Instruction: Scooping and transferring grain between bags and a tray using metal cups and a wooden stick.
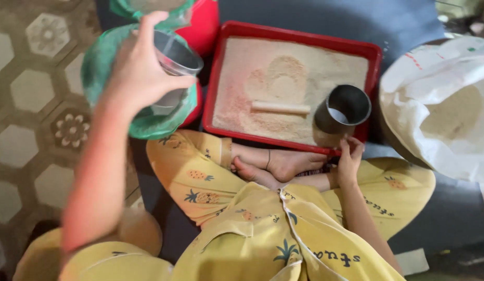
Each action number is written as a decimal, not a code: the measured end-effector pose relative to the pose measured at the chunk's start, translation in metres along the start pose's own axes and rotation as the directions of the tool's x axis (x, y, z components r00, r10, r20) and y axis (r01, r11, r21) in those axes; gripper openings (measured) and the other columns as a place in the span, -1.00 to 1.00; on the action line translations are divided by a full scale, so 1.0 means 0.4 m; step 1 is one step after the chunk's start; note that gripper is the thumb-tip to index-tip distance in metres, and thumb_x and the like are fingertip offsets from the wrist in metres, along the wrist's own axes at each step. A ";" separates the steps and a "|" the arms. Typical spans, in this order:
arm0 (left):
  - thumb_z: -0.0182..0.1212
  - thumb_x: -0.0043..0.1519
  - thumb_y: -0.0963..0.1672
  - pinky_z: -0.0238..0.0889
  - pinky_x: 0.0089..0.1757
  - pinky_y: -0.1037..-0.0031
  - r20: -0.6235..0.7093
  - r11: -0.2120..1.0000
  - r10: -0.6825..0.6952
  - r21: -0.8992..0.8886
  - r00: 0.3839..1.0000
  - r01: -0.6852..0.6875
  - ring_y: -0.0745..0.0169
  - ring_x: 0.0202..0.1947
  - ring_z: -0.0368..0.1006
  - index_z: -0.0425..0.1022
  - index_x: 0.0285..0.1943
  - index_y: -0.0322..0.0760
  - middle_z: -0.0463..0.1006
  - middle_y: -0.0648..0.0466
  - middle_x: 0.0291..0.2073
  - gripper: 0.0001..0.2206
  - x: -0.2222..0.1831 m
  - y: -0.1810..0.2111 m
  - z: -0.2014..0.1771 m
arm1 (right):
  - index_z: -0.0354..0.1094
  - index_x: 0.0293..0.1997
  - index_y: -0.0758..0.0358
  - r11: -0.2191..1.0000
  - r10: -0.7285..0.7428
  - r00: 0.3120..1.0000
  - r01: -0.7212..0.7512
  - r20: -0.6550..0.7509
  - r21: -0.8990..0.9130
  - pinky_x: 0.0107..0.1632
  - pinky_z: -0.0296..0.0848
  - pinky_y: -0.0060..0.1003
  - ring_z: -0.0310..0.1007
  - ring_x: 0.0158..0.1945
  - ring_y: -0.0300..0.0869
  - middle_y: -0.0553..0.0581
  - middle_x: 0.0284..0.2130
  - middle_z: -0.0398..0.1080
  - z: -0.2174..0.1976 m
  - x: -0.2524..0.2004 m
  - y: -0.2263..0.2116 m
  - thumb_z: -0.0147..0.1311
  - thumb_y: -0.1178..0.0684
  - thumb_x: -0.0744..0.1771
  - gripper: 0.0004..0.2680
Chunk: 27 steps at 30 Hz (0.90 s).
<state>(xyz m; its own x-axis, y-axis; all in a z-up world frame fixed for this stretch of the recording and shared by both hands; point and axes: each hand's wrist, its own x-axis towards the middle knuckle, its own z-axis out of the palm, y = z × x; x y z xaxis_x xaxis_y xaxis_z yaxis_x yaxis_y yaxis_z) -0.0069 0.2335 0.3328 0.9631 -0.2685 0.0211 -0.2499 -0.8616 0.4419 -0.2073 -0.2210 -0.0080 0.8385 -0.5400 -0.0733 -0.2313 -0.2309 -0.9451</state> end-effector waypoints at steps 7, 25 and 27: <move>0.68 0.00 -0.12 0.35 0.17 0.21 -0.373 0.767 0.147 -0.542 0.916 -0.344 -0.12 0.17 0.49 0.13 0.39 -0.26 0.44 -0.16 0.22 -0.16 0.162 0.095 0.497 | 0.24 0.22 0.16 0.884 0.386 0.923 -0.368 -0.005 0.286 -0.16 0.25 -0.45 0.20 -0.19 -0.31 -0.01 -0.09 0.30 0.036 0.120 -0.088 -0.15 -0.26 0.39 -0.63; -0.01 0.42 0.03 0.37 0.02 -0.06 -0.192 0.885 -0.225 -0.451 0.955 0.118 -0.32 -0.02 0.55 0.40 0.15 -0.33 0.60 -0.31 -0.05 -0.64 0.143 0.124 0.847 | 0.22 0.35 -0.14 0.953 0.164 0.985 -0.171 -0.047 -0.252 0.32 0.20 0.02 0.22 0.30 0.23 0.33 0.26 0.15 0.147 0.276 -0.218 0.48 -0.42 0.15 -0.32; -0.07 0.45 0.02 0.35 0.06 -0.11 -0.204 0.867 -0.275 -0.475 0.939 0.151 -0.44 0.03 0.52 0.34 0.28 -0.50 0.55 -0.45 0.05 -0.54 0.148 0.124 0.860 | 0.27 0.29 -0.16 0.930 0.090 0.995 -0.097 -0.035 -0.354 0.32 0.16 0.06 0.16 0.30 0.25 0.29 0.27 0.08 0.153 0.296 -0.248 0.52 -0.43 0.11 -0.32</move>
<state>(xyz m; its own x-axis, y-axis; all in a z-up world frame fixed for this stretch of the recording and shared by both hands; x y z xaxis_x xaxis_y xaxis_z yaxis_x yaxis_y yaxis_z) 0.0033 0.0267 0.0476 0.9940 0.0728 0.0815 -0.0240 -0.5828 0.8122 -0.0549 -0.2125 0.0578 0.7963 -0.5867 -0.1472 -0.4711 -0.4488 -0.7594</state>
